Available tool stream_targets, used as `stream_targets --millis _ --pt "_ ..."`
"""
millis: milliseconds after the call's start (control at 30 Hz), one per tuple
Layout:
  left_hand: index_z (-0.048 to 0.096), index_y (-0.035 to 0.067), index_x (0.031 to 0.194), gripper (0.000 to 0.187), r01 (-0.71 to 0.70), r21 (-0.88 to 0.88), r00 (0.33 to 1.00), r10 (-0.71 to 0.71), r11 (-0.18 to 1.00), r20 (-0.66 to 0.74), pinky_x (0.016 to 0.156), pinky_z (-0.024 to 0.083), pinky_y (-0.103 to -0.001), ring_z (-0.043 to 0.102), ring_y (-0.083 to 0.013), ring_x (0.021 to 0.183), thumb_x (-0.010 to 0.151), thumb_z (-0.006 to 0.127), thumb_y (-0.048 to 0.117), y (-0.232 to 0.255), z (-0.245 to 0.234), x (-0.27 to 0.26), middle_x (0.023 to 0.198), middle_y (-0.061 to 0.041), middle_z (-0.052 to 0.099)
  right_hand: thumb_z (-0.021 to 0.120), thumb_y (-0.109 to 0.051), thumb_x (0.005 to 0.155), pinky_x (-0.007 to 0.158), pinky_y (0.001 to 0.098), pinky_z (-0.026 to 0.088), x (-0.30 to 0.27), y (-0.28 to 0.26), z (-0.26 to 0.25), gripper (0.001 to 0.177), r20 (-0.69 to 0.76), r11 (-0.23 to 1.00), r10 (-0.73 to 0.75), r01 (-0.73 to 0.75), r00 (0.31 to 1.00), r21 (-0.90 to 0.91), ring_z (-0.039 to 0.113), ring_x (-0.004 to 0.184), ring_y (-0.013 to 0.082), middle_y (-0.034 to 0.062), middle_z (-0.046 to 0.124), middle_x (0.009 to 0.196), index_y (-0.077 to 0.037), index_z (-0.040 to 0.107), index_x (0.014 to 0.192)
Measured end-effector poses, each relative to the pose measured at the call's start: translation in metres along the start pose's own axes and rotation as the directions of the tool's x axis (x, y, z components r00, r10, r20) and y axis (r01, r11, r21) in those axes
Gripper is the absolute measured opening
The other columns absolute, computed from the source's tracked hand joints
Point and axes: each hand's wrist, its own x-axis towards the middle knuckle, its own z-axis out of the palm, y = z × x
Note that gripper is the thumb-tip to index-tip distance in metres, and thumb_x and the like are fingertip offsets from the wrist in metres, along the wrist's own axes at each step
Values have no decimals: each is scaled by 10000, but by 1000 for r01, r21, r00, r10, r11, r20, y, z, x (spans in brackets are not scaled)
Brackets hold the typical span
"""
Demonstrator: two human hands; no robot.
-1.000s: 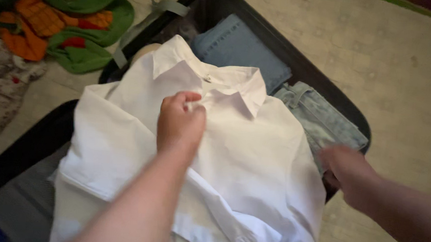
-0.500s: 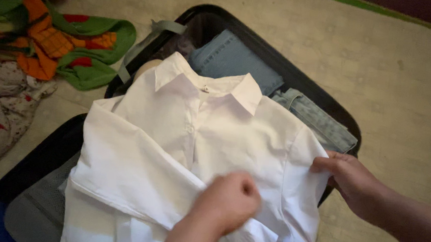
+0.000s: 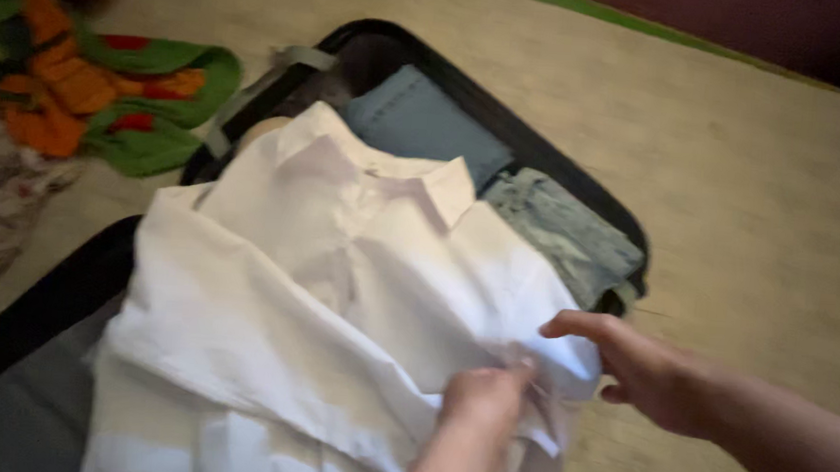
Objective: The person packs various clothing items into a suitcase, including placing smaller garments into a mesh compartment and taking a white shirt from a hanger to place it inside the luggage.
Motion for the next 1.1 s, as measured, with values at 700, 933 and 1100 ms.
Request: stream_targets --millis 700,933,1100 --pt "640 160 1281 424 -106 -245 992 119 964 39 927 372 -381 592 -160 1130 873 565 248 25 -58 -56 1224 -11 699 599 -351 898 1065 439 539 1 51 -41 555 61 902 -385 362 921 233 744 1103 300 206 773 1234 40 610 1292" --pt "438 197 1529 747 -136 34 968 125 990 216 1134 413 -349 554 -209 1347 819 668 248 0 -38 -85 1488 -64 575 654 -692 819 971 392 564 -14 64 -36 695 -166 696 -232 45 958 -717 754 1075 245 108 804 1147 -146 777 1230" --pt "525 143 1471 682 -161 100 970 139 982 199 1084 435 -348 586 -214 1312 821 683 276 -27 -41 -91 1429 -79 640 706 -693 712 838 413 595 -12 72 -55 741 -256 618 -413 63 874 -784 767 940 315 178 843 988 -35 847 1023"
